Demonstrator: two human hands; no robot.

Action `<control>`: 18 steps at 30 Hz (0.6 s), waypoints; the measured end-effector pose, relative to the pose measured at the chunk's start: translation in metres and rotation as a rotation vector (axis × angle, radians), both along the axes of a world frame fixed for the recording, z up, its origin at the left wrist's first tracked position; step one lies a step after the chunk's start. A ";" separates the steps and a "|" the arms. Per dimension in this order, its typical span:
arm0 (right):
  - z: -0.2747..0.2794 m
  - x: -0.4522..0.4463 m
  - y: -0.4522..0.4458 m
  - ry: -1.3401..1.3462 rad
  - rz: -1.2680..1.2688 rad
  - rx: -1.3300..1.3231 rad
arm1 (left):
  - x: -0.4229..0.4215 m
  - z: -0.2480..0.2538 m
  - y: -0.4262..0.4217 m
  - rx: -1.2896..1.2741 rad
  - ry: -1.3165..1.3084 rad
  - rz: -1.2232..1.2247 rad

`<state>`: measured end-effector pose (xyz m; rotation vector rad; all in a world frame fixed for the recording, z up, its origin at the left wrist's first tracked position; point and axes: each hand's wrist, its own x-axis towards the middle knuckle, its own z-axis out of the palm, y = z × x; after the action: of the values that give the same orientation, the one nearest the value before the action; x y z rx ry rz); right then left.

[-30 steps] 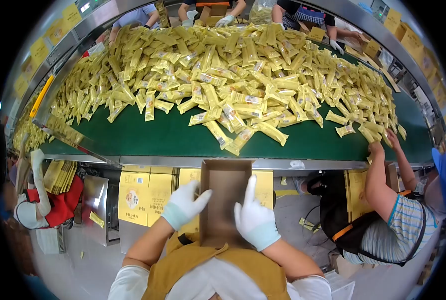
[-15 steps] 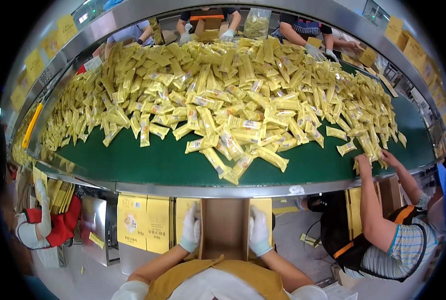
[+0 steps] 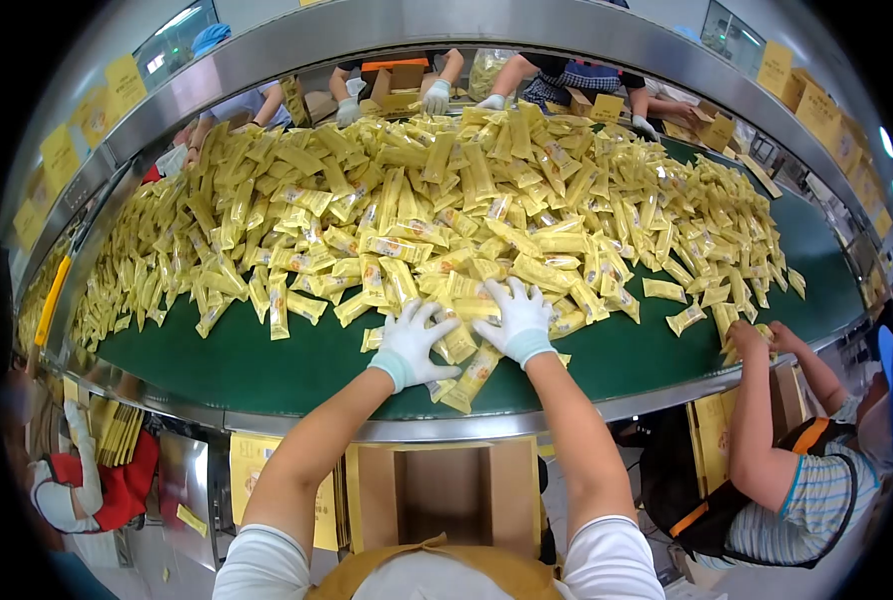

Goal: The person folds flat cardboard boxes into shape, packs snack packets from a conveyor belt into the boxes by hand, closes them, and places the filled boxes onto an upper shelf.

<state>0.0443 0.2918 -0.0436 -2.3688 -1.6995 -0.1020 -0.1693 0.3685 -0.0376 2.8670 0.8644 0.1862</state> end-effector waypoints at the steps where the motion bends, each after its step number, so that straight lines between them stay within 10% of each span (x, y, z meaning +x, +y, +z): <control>1: -0.004 0.001 0.000 0.028 0.028 0.028 | -0.001 -0.002 -0.001 -0.011 -0.009 0.002; 18: -0.042 -0.011 -0.107 0.148 0.369 0.244 | -0.119 -0.061 -0.003 0.118 -0.362 0.370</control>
<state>0.0335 0.1850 -0.0860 -1.8145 -1.8967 -0.0658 -0.2880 0.3659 -0.0991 2.6158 1.3233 0.7902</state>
